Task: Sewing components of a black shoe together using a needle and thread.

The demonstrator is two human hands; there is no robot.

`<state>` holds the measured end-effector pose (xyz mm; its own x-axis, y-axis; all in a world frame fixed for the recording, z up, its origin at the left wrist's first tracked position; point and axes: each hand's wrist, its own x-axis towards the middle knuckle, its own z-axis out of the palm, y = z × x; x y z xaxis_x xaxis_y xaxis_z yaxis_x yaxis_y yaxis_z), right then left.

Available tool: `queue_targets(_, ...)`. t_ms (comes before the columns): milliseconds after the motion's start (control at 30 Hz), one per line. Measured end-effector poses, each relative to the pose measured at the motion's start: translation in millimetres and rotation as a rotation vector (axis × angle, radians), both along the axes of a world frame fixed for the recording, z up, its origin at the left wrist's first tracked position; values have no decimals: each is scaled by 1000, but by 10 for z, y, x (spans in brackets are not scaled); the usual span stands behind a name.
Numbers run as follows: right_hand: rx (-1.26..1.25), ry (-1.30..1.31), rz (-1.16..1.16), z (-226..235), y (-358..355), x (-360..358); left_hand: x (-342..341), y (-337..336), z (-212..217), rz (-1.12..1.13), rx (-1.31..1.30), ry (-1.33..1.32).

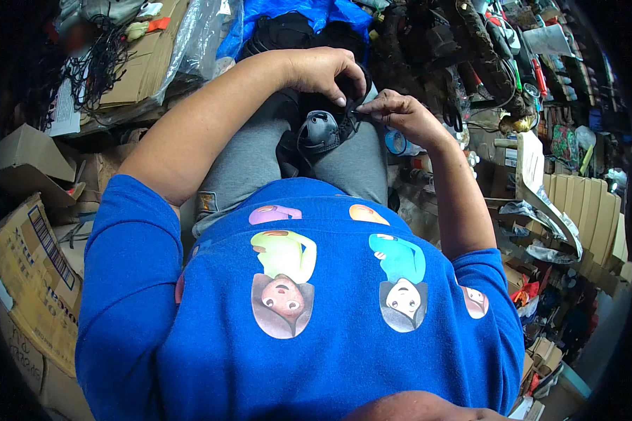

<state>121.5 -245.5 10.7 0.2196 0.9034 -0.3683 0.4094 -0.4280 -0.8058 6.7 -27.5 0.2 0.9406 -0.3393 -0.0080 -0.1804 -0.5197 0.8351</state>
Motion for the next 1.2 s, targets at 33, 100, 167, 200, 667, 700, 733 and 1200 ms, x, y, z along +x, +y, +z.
queue_targets(33,12,17,13,5,18,-8,1,7,-21,17,33,35)
queue_targets(100,18,-20,-25,6,64,-71,6,8,-40,25,33,10)
queue_targets(167,114,22,-88,-35,106,-220,-17,-17,-22,64,68,16)
queue_targets(200,132,24,-211,-61,124,-307,-50,-39,1,93,101,21)
queue_targets(667,269,-812,2,73,-60,-715,-1068,972,41,812,589,-173)
queue_targets(700,251,-881,0,73,-70,-768,-1092,994,90,905,696,-165)
queue_targets(733,224,-956,-4,75,-78,-814,-1124,960,130,1026,803,-110)
queue_targets(1200,85,-609,-18,9,-73,-512,-980,-185,-23,658,367,-515)
